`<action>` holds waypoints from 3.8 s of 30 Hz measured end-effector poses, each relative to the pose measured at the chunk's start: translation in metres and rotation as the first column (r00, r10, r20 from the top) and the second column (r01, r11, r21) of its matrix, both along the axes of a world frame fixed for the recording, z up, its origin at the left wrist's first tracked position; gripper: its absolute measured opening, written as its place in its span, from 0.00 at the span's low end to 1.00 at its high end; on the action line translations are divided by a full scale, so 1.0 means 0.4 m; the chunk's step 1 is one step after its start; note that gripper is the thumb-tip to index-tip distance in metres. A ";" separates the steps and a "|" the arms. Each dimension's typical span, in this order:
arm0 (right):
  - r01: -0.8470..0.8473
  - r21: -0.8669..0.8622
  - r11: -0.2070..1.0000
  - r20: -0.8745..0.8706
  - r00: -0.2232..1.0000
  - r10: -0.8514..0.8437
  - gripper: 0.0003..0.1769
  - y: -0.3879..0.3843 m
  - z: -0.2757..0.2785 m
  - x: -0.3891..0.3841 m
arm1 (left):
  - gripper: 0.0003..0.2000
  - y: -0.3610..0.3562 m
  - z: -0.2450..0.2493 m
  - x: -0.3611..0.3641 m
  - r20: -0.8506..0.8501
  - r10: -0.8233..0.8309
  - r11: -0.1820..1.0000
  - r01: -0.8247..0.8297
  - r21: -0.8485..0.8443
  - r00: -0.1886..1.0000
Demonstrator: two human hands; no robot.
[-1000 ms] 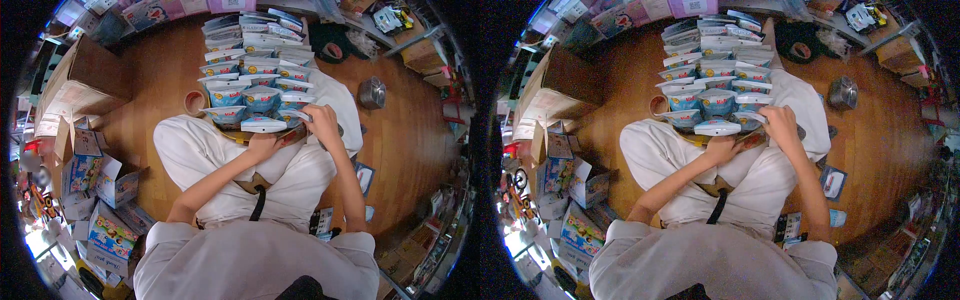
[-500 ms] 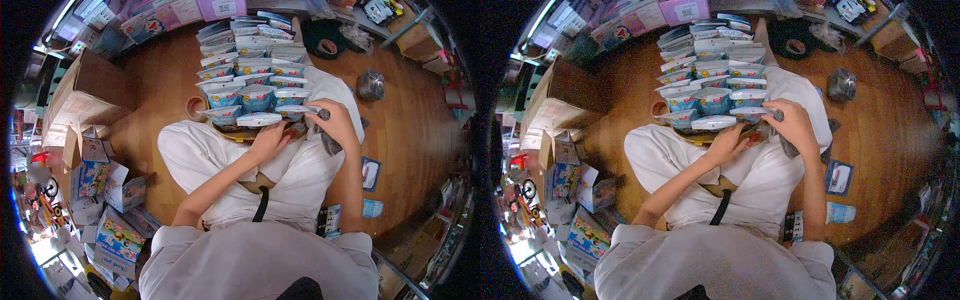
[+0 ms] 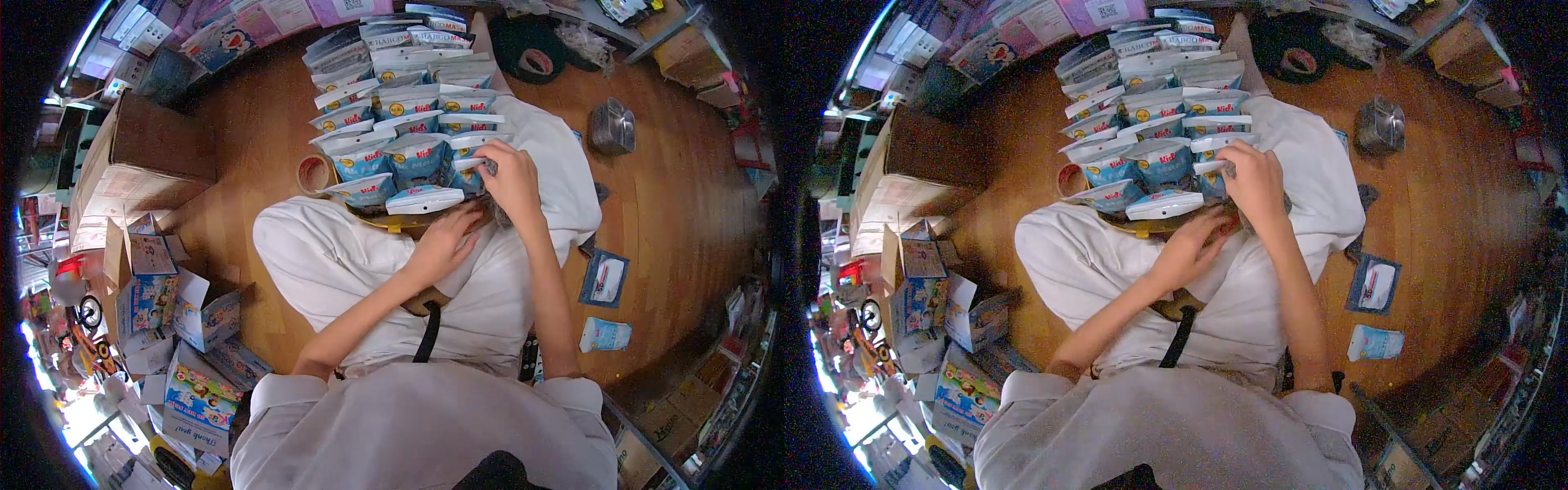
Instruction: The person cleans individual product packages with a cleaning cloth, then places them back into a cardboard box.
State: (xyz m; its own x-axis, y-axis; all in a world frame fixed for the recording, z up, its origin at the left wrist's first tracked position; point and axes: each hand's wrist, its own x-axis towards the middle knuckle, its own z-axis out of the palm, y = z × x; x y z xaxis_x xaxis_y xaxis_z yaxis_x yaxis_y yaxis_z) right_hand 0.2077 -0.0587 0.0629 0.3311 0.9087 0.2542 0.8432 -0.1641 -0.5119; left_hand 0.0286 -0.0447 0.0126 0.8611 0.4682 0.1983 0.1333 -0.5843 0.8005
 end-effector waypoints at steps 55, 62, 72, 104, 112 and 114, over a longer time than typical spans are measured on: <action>-0.573 -0.398 0.717 -0.860 0.506 -0.073 0.14 -0.441 0.291 -0.038 | 0.34 -0.016 0.308 -0.136 0.025 -0.307 0.798 0.242 0.551 0.952; -0.408 0.145 0.901 -0.970 0.120 0.211 0.22 -0.211 0.319 -0.103 | 0.23 0.006 0.302 -0.294 0.147 -0.113 0.775 0.180 -0.606 0.983; -0.279 0.243 0.929 -0.207 0.921 0.331 0.38 -0.165 0.176 -0.449 | 0.40 -0.019 0.224 -0.244 0.200 0.598 -0.107 0.324 -0.940 0.776; -0.143 0.236 0.961 -0.220 0.956 0.196 0.33 -0.177 0.088 -0.484 | 0.37 -0.031 0.224 -0.230 0.036 0.604 -0.128 0.142 -0.982 0.796; -0.135 0.294 0.946 -0.234 0.950 0.208 0.29 -0.059 0.200 -0.386 | 0.33 -0.113 0.276 -0.215 -0.126 0.622 -0.186 -0.009 -0.982 0.773; -0.235 0.221 0.946 -0.207 0.937 0.281 0.30 -0.121 0.166 -0.435 | 0.33 -0.084 0.259 -0.229 -0.008 0.662 -0.060 0.042 -0.997 0.749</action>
State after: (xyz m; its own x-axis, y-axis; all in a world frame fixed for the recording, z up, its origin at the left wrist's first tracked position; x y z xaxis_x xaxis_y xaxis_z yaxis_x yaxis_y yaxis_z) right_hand 0.0336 -0.1070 0.1293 0.1622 0.9128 0.3748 0.6964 0.1632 -0.6989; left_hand -0.0629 -0.0784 0.1164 0.5342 0.6901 -0.4883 -0.4538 0.7214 0.5231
